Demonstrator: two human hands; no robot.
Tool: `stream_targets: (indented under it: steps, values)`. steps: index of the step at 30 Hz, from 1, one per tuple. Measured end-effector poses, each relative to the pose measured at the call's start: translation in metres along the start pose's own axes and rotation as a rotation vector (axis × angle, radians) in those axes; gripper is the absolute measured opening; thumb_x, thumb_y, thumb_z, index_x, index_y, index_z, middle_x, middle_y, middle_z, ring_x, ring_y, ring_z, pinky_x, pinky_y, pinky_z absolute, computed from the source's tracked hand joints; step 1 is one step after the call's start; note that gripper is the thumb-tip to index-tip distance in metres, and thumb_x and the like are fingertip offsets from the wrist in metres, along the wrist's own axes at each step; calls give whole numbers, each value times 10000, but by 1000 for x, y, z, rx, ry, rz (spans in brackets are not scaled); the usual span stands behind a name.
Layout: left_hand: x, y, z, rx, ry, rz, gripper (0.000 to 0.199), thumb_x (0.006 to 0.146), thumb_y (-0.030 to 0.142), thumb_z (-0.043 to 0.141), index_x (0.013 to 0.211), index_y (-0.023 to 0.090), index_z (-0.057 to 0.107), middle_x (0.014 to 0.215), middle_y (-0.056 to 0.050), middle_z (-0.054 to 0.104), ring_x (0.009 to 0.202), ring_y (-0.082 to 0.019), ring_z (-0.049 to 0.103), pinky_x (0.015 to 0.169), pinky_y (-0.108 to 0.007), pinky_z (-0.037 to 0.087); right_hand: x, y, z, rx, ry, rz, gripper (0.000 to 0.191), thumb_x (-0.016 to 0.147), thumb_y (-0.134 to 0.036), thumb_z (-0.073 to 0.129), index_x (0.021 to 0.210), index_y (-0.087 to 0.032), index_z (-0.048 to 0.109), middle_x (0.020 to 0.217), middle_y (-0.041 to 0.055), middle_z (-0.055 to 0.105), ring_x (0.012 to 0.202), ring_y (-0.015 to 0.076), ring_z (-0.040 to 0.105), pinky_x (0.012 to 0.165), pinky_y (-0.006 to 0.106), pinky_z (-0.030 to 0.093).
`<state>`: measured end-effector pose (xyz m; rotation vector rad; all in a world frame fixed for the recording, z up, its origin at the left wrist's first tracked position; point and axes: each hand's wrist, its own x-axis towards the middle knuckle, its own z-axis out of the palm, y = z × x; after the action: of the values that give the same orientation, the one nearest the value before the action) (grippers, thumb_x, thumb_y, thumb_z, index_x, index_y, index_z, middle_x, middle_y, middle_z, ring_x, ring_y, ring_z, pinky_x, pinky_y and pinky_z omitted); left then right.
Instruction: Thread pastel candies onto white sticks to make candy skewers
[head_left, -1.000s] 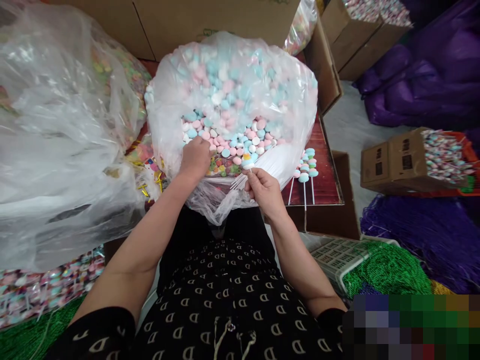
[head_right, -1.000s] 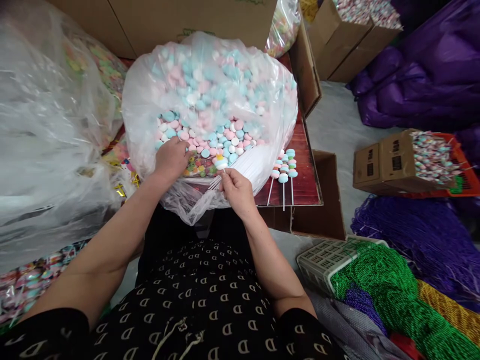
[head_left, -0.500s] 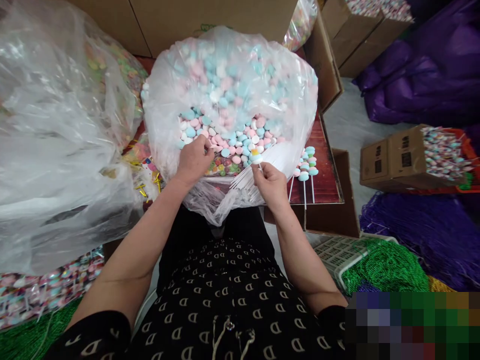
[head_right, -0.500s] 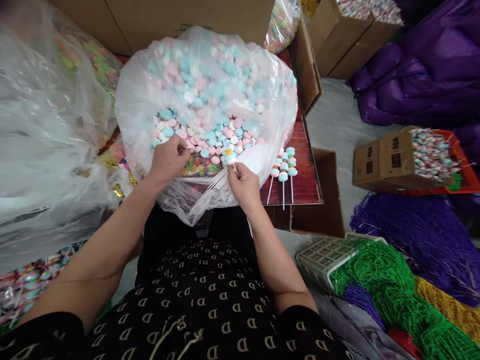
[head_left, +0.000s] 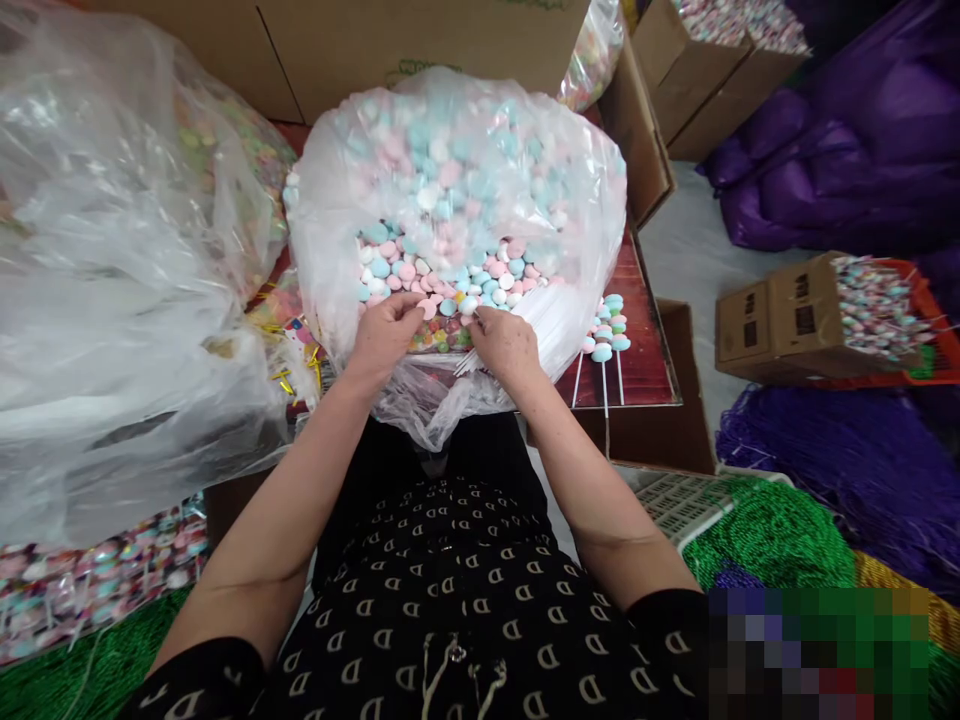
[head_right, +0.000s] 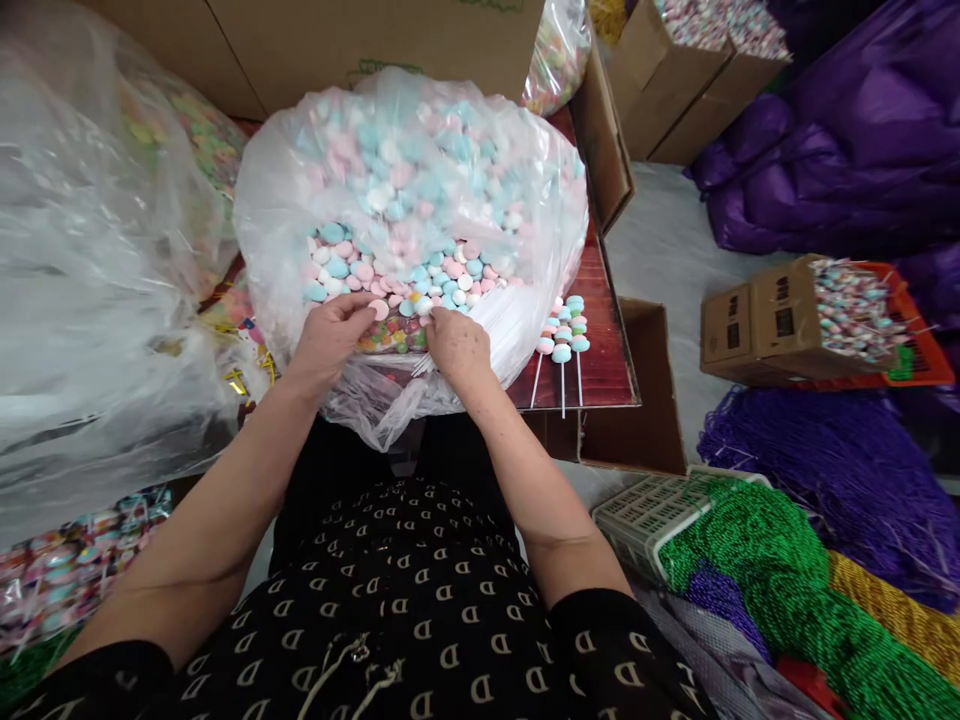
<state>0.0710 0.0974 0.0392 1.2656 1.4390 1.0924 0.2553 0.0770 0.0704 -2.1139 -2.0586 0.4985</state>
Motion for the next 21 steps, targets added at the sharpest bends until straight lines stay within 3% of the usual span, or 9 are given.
stream_targets:
  steps: [5, 10, 16, 21]
  values:
    - [-8, 3, 4, -38, -14, -68, 225, 823, 300, 671, 1004, 208, 769, 836, -9, 754, 705, -163, 677, 665, -264, 505, -3, 11, 6, 143, 86, 6, 219, 992, -296, 574, 1059, -210, 764, 946, 99, 775, 886, 272, 680, 784, 335, 439]
    - [-16, 1, 12, 65, -25, -25, 186, 870, 304, 670, 1002, 213, 764, 826, -12, 753, 777, -191, 698, 764, -304, 547, -19, 14, 14, 531, 161, 39, 279, 954, -393, 597, 1063, -198, 764, 641, -24, 595, 662, 189, 557, 732, 304, 452]
    - [-27, 7, 31, 15, -71, 15, 200, 864, 278, 682, 1038, 213, 755, 977, -33, 797, 894, -197, 728, 858, -321, 571, -32, 2, 21, 676, 227, 12, 271, 935, -455, 618, 1035, -219, 706, 677, -36, 604, 676, 172, 550, 736, 299, 465]
    - [-36, 10, 31, -186, -158, 3, 182, 891, 312, 659, 1019, 202, 728, 963, -34, 772, 893, -176, 717, 843, -306, 578, -30, 0, 23, 833, 178, 24, 335, 906, -496, 672, 1077, -207, 674, 909, 16, 725, 745, 161, 592, 743, 288, 496]
